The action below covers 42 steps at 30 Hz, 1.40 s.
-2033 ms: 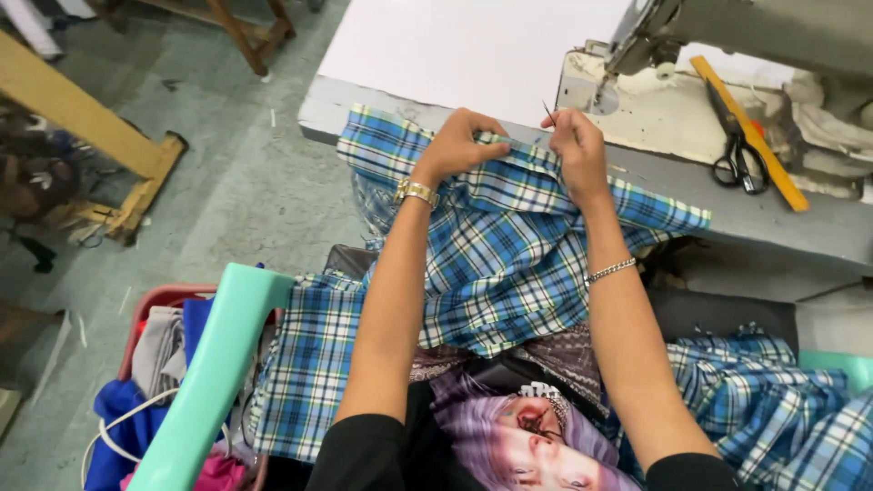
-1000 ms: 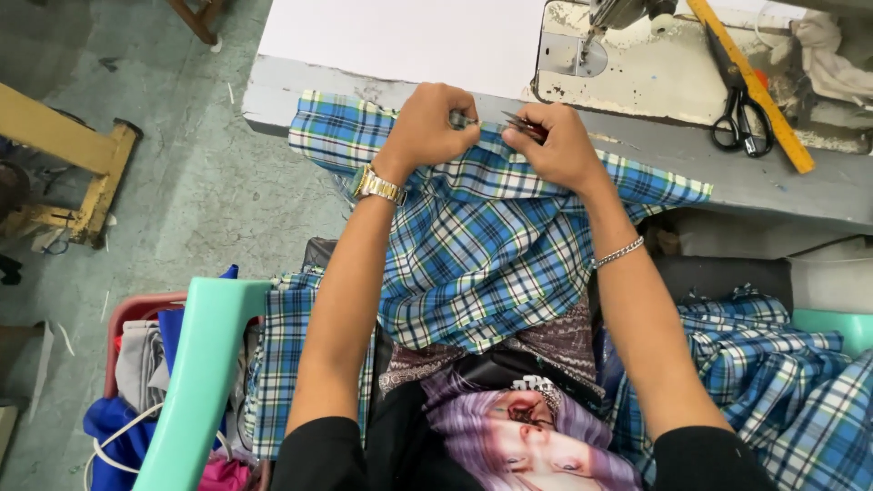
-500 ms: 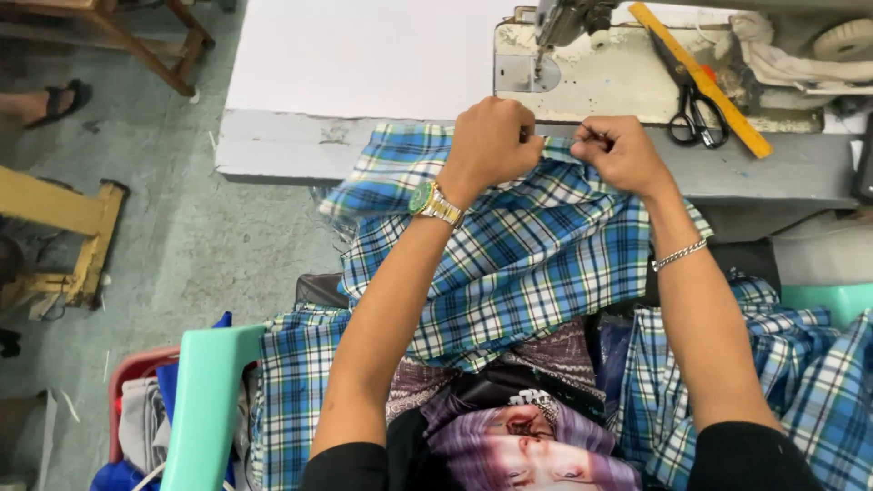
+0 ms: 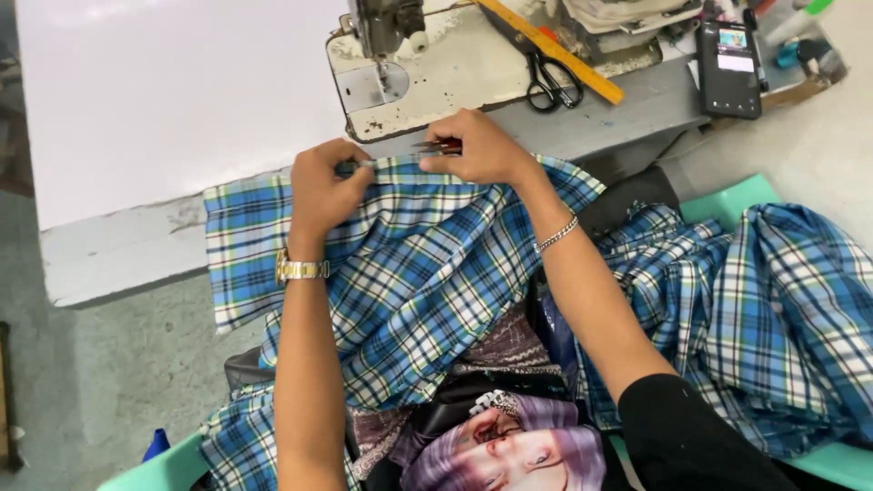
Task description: Trimming loose threads from a plaid shirt using small hand snips at a sewing workstation.
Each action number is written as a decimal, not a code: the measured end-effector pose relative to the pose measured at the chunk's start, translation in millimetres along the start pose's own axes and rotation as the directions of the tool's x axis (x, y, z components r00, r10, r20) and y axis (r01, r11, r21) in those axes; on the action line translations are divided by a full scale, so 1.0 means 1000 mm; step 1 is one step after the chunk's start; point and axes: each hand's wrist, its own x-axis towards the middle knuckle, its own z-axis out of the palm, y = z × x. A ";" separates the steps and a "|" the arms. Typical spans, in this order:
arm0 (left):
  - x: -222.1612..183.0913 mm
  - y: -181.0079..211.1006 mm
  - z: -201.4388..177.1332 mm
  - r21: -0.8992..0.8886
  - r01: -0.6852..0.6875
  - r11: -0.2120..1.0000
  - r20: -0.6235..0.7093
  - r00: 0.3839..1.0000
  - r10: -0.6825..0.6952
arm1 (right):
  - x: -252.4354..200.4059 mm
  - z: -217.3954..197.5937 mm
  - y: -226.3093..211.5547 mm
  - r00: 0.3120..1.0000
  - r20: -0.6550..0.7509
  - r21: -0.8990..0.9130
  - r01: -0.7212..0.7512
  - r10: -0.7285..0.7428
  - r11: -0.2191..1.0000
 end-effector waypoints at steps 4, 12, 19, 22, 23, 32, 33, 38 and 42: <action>-0.002 0.002 -0.005 -0.197 0.019 0.980 -0.048 0.998 -0.029 | 0.007 0.013 -0.002 0.994 -0.112 0.009 -0.013 0.014 1.000; -0.003 0.015 -0.027 -0.228 0.008 0.974 -0.002 1.000 -0.008 | 0.027 0.023 -0.071 0.976 -0.162 -0.089 0.131 -0.144 0.987; -0.007 0.010 -0.049 -0.235 -0.003 0.972 0.120 0.992 0.032 | 0.028 0.053 -0.065 0.955 -0.251 -0.025 0.160 -0.161 0.987; -0.007 0.009 -0.050 -0.270 0.003 0.963 0.135 0.990 0.035 | 0.027 0.055 -0.057 0.969 -0.223 0.056 0.117 -0.102 0.992; -0.008 0.008 -0.050 -0.281 0.007 0.960 0.146 0.989 0.035 | 0.025 0.054 -0.058 0.975 -0.206 0.084 0.097 -0.078 0.992; -0.009 0.001 -0.051 -0.321 -0.080 0.944 0.157 0.978 0.136 | 0.012 0.054 -0.066 0.982 -0.114 0.053 0.160 -0.153 0.986; -0.010 0.000 -0.051 -0.312 -0.071 0.947 0.148 0.981 0.122 | 0.012 0.055 -0.066 0.981 -0.103 0.064 0.169 -0.162 0.984; -0.009 -0.002 -0.048 -0.411 -0.030 0.911 0.156 0.982 0.103 | 0.010 0.056 -0.058 0.984 -0.144 -0.045 0.098 -0.104 0.994; -0.008 -0.006 -0.045 -0.393 -0.022 0.919 0.161 0.983 0.093 | 0.011 0.056 -0.055 0.972 -0.202 -0.040 0.119 -0.125 0.992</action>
